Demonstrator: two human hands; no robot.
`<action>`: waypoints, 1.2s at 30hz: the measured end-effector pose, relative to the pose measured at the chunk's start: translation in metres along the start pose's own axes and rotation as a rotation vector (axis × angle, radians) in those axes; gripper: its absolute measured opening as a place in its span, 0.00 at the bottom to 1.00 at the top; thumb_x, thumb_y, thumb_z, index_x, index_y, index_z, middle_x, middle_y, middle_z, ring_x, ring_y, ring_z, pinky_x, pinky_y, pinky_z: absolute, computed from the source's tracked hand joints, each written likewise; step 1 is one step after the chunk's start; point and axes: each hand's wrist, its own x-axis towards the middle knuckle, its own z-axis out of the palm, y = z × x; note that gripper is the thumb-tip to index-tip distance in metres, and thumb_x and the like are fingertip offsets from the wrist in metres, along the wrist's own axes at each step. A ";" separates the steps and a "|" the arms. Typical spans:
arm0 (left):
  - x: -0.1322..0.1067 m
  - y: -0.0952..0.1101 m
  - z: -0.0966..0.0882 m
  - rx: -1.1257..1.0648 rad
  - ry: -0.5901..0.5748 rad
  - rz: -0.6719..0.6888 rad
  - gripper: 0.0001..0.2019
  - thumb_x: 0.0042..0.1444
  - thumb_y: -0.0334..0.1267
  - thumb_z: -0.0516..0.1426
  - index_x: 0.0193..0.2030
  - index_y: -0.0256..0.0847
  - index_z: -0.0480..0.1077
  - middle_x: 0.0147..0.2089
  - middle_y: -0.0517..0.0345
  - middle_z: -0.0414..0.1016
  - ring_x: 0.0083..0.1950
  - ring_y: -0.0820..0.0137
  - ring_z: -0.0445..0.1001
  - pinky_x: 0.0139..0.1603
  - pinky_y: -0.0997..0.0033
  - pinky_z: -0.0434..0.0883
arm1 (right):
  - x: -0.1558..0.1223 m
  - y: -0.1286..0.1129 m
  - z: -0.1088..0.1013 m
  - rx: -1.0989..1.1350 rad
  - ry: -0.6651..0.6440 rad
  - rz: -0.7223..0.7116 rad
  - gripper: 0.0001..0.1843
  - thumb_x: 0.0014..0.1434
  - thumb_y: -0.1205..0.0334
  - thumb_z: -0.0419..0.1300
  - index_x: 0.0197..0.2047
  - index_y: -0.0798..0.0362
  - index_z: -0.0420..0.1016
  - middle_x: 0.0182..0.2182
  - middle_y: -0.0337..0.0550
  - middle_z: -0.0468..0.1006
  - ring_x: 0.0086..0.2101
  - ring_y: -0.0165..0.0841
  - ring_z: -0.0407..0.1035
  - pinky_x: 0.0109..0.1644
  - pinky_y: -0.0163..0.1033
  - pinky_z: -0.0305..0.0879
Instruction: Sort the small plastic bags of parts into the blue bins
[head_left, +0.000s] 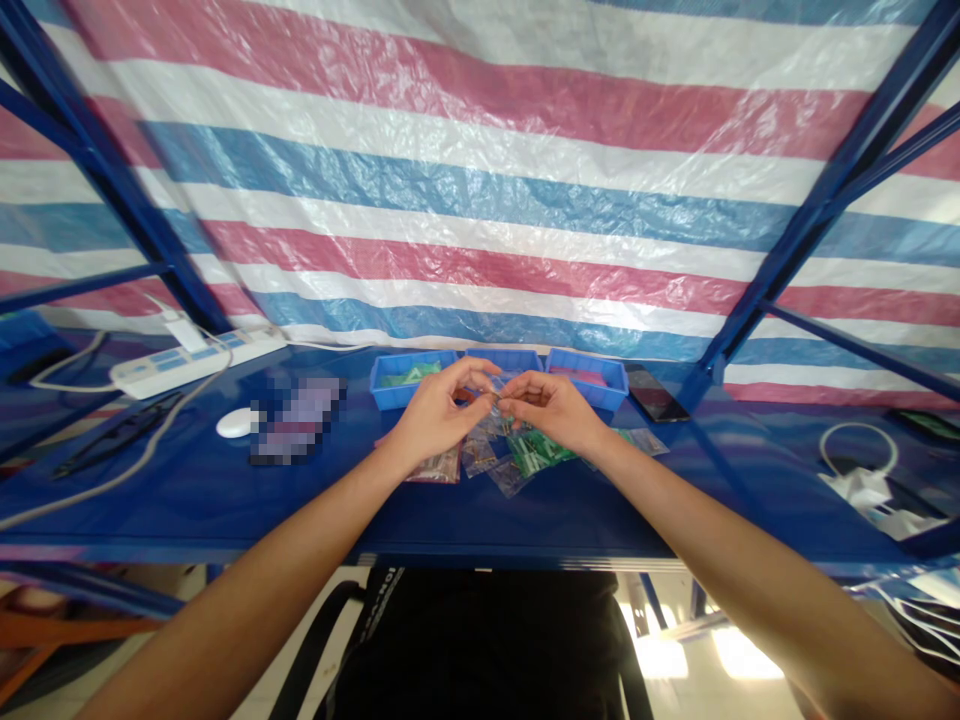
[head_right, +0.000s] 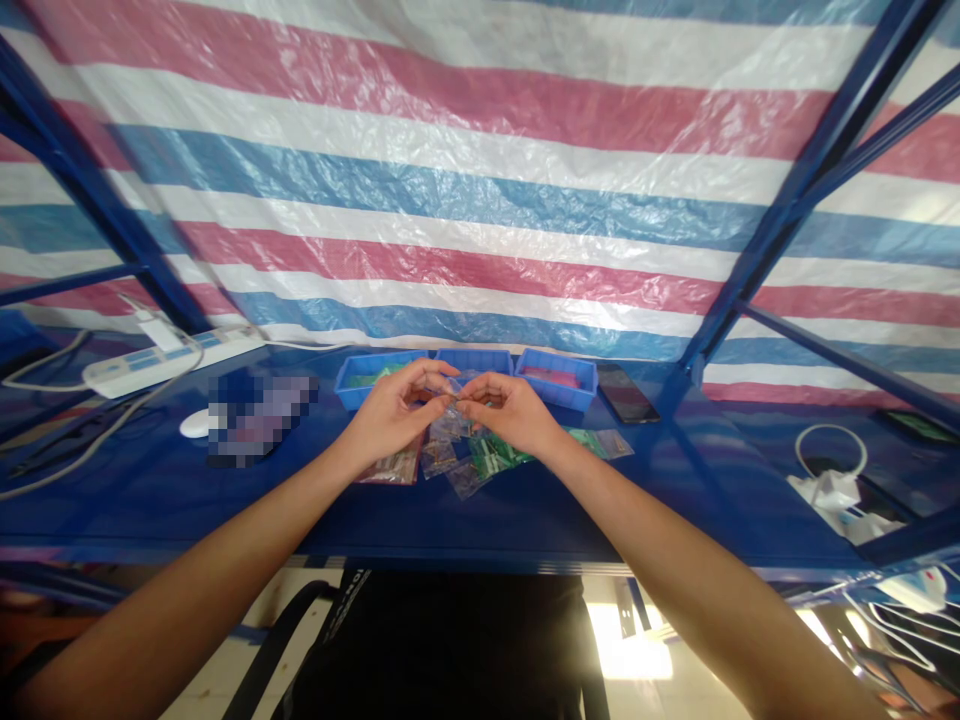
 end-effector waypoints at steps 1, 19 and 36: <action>0.000 0.000 0.000 0.001 0.002 0.000 0.18 0.64 0.39 0.62 0.59 0.42 0.74 0.44 0.54 0.83 0.45 0.63 0.82 0.49 0.64 0.77 | 0.000 0.000 0.000 0.001 0.004 -0.005 0.20 0.54 0.47 0.77 0.42 0.49 0.80 0.35 0.40 0.82 0.33 0.33 0.76 0.36 0.39 0.76; 0.000 0.004 0.000 0.319 0.109 0.173 0.15 0.68 0.42 0.61 0.58 0.43 0.78 0.59 0.46 0.77 0.55 0.59 0.78 0.48 0.63 0.78 | 0.006 0.008 -0.008 -0.022 0.192 -0.075 0.22 0.56 0.47 0.74 0.47 0.49 0.75 0.33 0.38 0.80 0.30 0.32 0.74 0.35 0.39 0.76; 0.003 -0.003 -0.001 0.010 0.094 -0.081 0.14 0.66 0.49 0.63 0.47 0.41 0.82 0.45 0.54 0.86 0.43 0.63 0.83 0.45 0.66 0.77 | 0.004 0.008 -0.009 -0.056 0.192 -0.094 0.26 0.56 0.47 0.76 0.54 0.47 0.78 0.42 0.43 0.82 0.40 0.37 0.78 0.37 0.40 0.77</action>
